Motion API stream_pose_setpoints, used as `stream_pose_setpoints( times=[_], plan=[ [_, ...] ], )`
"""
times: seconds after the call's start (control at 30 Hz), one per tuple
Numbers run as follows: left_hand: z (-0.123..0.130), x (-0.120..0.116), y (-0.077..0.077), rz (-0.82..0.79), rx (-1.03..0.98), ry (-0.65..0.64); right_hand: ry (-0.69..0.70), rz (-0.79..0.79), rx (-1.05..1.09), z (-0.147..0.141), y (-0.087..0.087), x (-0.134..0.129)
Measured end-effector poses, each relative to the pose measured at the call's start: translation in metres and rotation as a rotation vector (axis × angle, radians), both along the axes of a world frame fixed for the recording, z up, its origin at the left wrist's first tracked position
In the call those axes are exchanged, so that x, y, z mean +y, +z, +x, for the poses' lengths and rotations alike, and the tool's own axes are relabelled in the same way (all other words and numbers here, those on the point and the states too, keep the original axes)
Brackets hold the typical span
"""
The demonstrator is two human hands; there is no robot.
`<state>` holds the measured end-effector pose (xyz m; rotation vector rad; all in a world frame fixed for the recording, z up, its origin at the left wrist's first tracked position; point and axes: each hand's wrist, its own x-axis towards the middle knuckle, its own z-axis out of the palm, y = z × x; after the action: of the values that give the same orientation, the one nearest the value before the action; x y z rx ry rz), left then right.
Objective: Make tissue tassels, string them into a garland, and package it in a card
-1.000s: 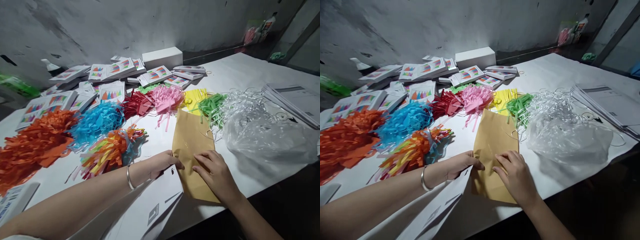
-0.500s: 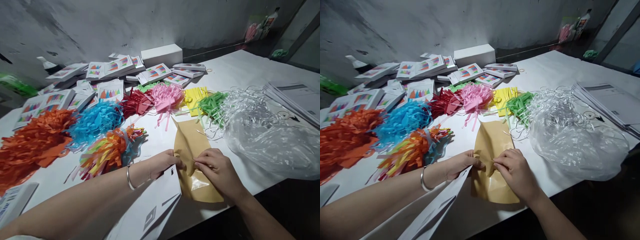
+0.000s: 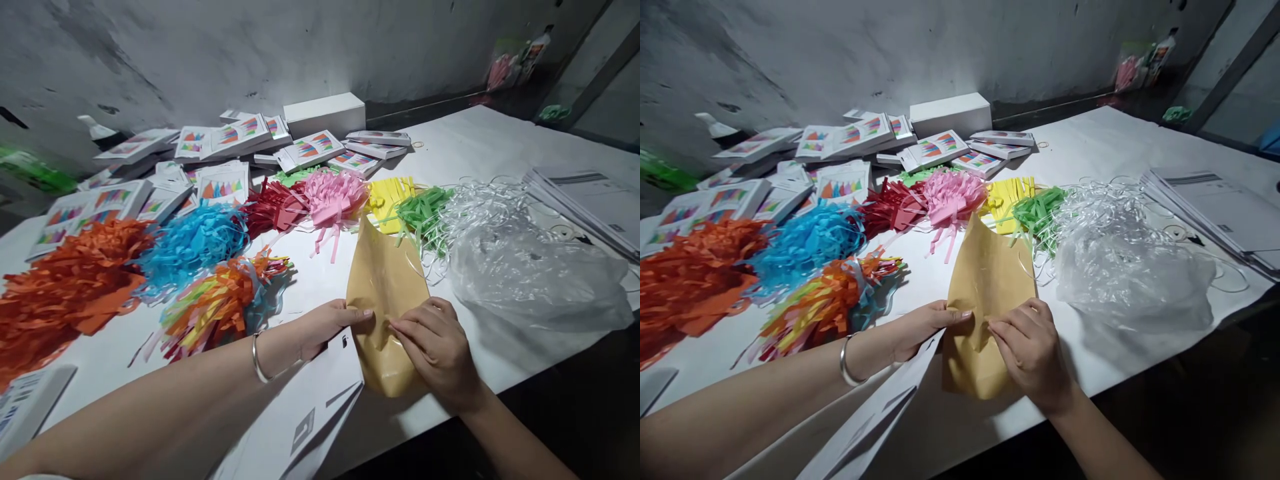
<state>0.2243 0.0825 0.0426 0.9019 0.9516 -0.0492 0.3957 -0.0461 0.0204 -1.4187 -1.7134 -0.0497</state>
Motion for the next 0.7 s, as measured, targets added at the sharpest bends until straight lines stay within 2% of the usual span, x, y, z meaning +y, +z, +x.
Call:
stream_pose_setpoints(
  times=[0.17,0.3,0.4,0.57,0.7],
  plan=[
    [0.000,0.002,-0.001,-0.008,0.017,0.022,-0.014,-0.021,-0.007,-0.001,-0.003,0.001],
    [-0.002,0.004,0.000,-0.011,0.016,0.071,0.026,-0.008,0.076,0.003,-0.004,-0.002],
    [-0.003,0.004,0.002,-0.007,-0.013,0.111,-0.020,-0.042,0.092,0.006,-0.005,-0.003],
    [-0.001,-0.002,0.007,-0.043,-0.078,0.089,-0.054,-0.176,0.009,0.003,-0.009,0.004],
    [-0.001,-0.006,0.006,-0.040,-0.050,0.080,-0.040,-0.136,0.038,0.001,-0.008,0.007]
  ],
)
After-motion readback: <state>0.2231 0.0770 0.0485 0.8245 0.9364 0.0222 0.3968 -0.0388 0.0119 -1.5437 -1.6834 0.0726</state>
